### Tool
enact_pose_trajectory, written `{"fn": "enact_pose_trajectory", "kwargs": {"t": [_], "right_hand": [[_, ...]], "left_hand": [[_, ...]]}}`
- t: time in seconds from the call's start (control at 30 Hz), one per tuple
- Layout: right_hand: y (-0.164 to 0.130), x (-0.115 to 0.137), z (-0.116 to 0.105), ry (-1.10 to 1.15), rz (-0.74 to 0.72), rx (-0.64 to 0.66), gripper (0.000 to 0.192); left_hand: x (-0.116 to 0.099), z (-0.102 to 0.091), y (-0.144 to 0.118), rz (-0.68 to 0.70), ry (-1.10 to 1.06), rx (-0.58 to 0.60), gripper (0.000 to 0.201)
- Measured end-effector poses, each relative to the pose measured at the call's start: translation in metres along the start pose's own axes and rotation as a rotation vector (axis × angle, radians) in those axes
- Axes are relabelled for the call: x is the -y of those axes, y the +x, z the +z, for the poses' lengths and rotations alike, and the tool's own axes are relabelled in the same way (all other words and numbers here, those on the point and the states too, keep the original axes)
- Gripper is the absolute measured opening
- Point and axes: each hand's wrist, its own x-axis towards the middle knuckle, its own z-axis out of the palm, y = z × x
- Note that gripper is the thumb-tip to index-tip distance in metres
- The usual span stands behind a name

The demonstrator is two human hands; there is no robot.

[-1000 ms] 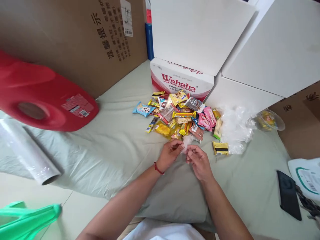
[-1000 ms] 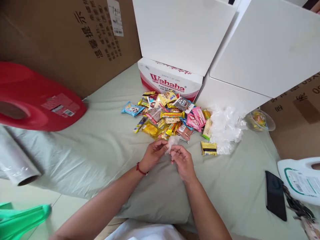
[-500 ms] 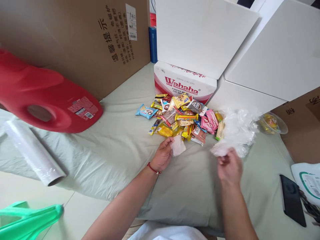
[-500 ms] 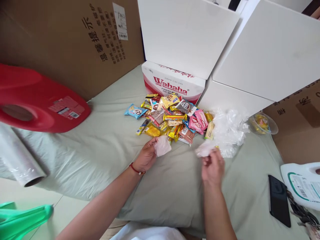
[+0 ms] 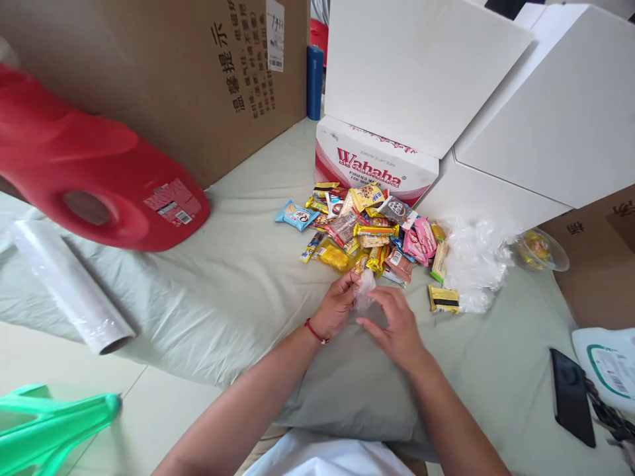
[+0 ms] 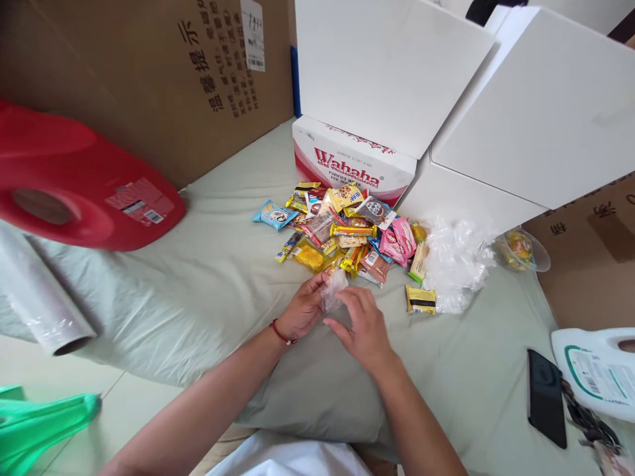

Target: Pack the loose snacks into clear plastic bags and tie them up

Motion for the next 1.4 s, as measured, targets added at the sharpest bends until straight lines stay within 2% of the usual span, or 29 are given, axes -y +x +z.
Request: {"fn": "enact_pose_trajectory", "kwargs": {"t": [0.07,0.1,0.17,0.23,0.3,0.43,0.5,0.57,0.7,0.8,0.87,0.9,1.03,1.07,1.1,1.2,1.23,1.3,1.4], "right_hand": [[-0.002,0.003,0.019,0.12,0.051,-0.007,0.007],[-0.001,0.0,0.021,0.196,0.124,-0.051,0.007],[0.002,-0.012,0.015,0.371,0.299,-0.159,0.014],[0.003,-0.022,0.006,0.513,0.414,-0.264,0.022],[0.001,-0.024,0.003,0.557,0.402,-0.302,0.025],[-0.005,-0.009,0.023,0.387,0.203,-0.098,0.037],[-0.007,-0.005,0.033,0.361,0.189,-0.061,0.021],[-0.006,-0.008,0.034,0.469,0.278,-0.111,0.01],[-0.004,-0.025,0.015,0.901,0.569,-0.288,0.022],[-0.001,-0.035,0.002,1.12,0.671,-0.37,0.031],[-0.001,-0.039,-0.003,1.077,0.692,-0.373,0.033],[-0.001,-0.04,-0.004,0.981,0.689,-0.4,0.034],[-0.008,-0.03,-0.004,0.456,0.581,-0.7,0.031],[-0.01,-0.023,-0.003,0.41,0.562,-0.707,0.03],[-0.011,-0.015,-0.002,0.419,0.56,-0.64,0.03],[-0.007,0.008,0.005,0.547,0.592,-0.222,0.039],[-0.004,0.012,0.007,0.571,0.597,-0.122,0.04],[-0.001,0.015,0.011,0.595,0.594,-0.069,0.039],[-0.004,0.007,0.007,0.684,0.633,-0.153,0.035]], "left_hand": [[-0.001,-0.002,0.0,-0.011,0.001,-0.008,0.049],[-0.002,-0.003,0.001,-0.022,-0.006,-0.015,0.05],[-0.004,-0.005,0.002,-0.042,-0.042,-0.029,0.052],[-0.006,-0.005,0.002,-0.051,-0.081,-0.037,0.053],[-0.007,-0.004,0.002,-0.051,-0.093,-0.039,0.053],[-0.006,0.0,-0.001,-0.053,-0.03,-0.023,0.05],[-0.006,0.001,-0.002,-0.055,-0.009,-0.016,0.05],[-0.006,-0.001,-0.001,-0.067,-0.013,-0.014,0.05],[-0.01,-0.006,0.001,-0.102,-0.084,-0.016,0.046],[-0.012,-0.008,0.002,-0.152,-0.143,0.018,0.044],[-0.013,-0.007,0.001,-0.176,-0.156,0.062,0.046],[-0.013,-0.006,0.0,-0.176,-0.148,0.076,0.047],[-0.011,-0.005,-0.002,-0.096,-0.031,0.068,0.042],[-0.01,-0.004,-0.002,-0.066,0.012,0.067,0.041],[-0.01,-0.004,-0.002,-0.033,0.057,0.075,0.04],[-0.01,-0.003,-0.003,0.098,0.212,0.157,0.035],[-0.009,-0.003,-0.003,0.142,0.265,0.188,0.033],[-0.009,-0.003,-0.003,0.201,0.33,0.207,0.03],[-0.008,-0.003,-0.003,0.188,0.248,0.096,0.029]]}}
